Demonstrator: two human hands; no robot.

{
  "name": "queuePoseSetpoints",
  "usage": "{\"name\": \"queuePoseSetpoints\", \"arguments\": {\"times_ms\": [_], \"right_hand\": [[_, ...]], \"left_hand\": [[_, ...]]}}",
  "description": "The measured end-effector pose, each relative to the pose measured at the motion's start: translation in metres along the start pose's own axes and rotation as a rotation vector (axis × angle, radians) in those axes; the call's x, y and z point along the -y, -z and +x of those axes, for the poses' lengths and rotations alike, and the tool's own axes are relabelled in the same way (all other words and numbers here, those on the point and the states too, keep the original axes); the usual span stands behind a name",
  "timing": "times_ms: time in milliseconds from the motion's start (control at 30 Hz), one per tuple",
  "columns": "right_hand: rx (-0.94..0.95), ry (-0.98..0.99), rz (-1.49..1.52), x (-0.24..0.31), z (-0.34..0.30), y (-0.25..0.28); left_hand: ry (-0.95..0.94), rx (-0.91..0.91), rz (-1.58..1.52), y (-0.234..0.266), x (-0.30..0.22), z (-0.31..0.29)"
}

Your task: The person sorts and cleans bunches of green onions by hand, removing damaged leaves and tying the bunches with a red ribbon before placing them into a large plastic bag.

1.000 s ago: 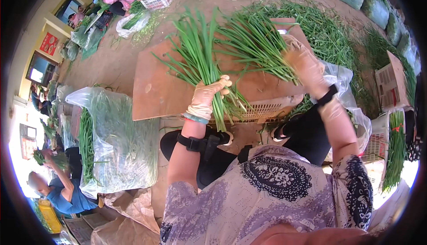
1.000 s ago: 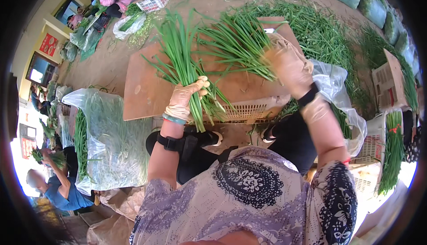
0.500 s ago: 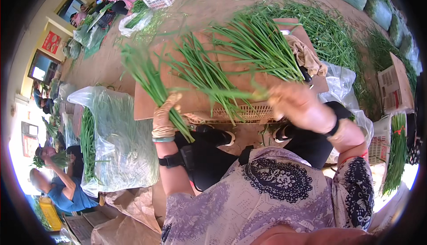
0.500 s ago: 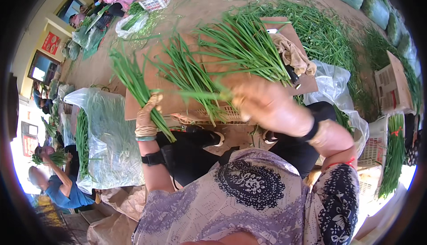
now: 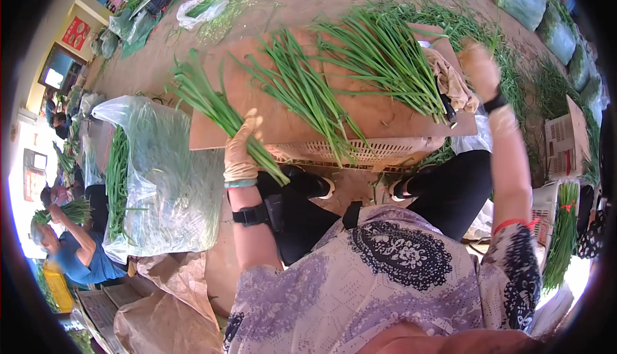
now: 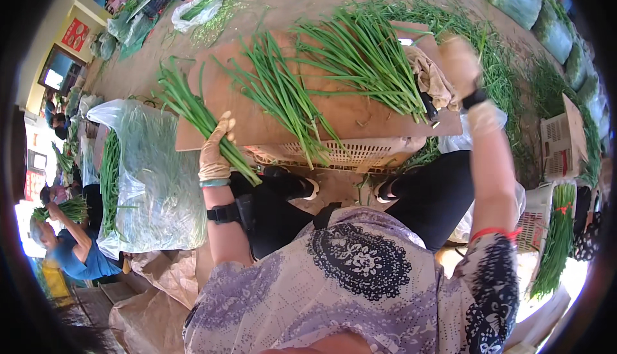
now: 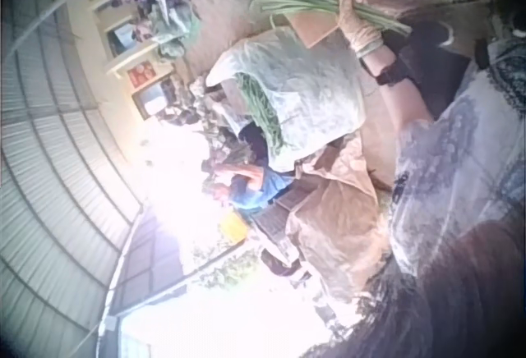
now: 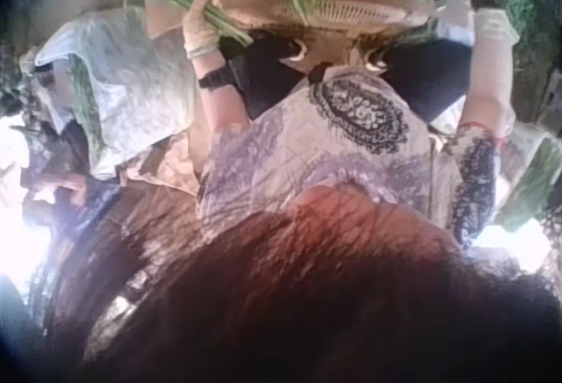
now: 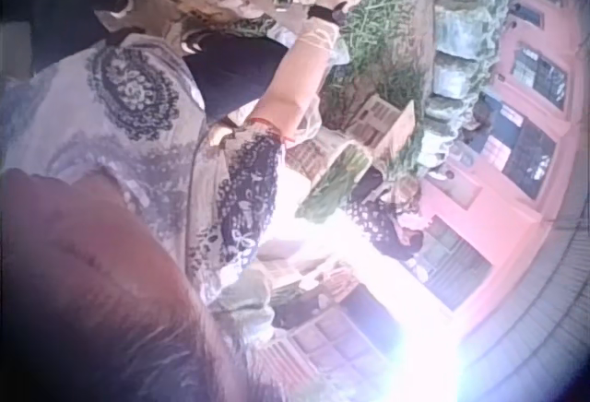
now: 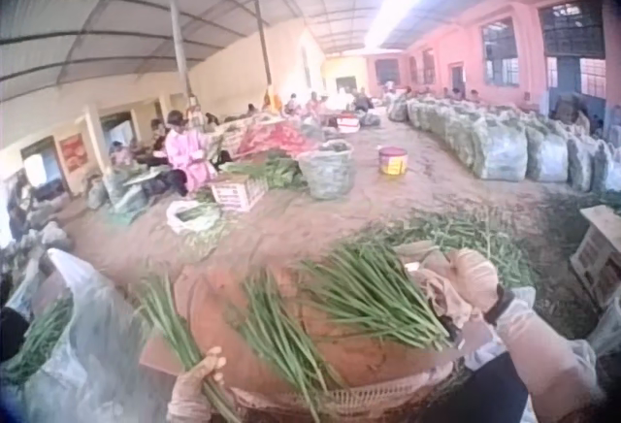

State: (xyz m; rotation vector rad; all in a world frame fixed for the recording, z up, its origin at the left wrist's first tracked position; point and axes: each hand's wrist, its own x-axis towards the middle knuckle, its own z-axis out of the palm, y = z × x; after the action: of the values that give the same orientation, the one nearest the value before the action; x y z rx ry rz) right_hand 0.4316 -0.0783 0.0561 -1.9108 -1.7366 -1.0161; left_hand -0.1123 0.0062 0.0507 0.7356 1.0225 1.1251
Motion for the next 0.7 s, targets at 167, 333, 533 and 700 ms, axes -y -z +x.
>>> {"name": "queuePoseSetpoints", "arguments": {"times_ms": [167,333,533,700], "right_hand": [[0.660,0.061,0.658,0.280,-0.011,0.096],[0.619,-0.018,0.510,0.291,-0.032,0.044],[1.105,-0.169,1.258,0.199,0.035,0.042],[0.626,-0.175,0.990,0.208,0.048,0.088]], "left_hand": [[0.091,-0.029,0.059,-0.018,0.022,-0.002],[0.078,-0.025,0.082,-0.019,0.024,-0.009],[0.083,-0.024,0.069,-0.016,0.018,-0.015],[0.121,0.186,-0.141,-0.023,0.030,-0.006]]}}
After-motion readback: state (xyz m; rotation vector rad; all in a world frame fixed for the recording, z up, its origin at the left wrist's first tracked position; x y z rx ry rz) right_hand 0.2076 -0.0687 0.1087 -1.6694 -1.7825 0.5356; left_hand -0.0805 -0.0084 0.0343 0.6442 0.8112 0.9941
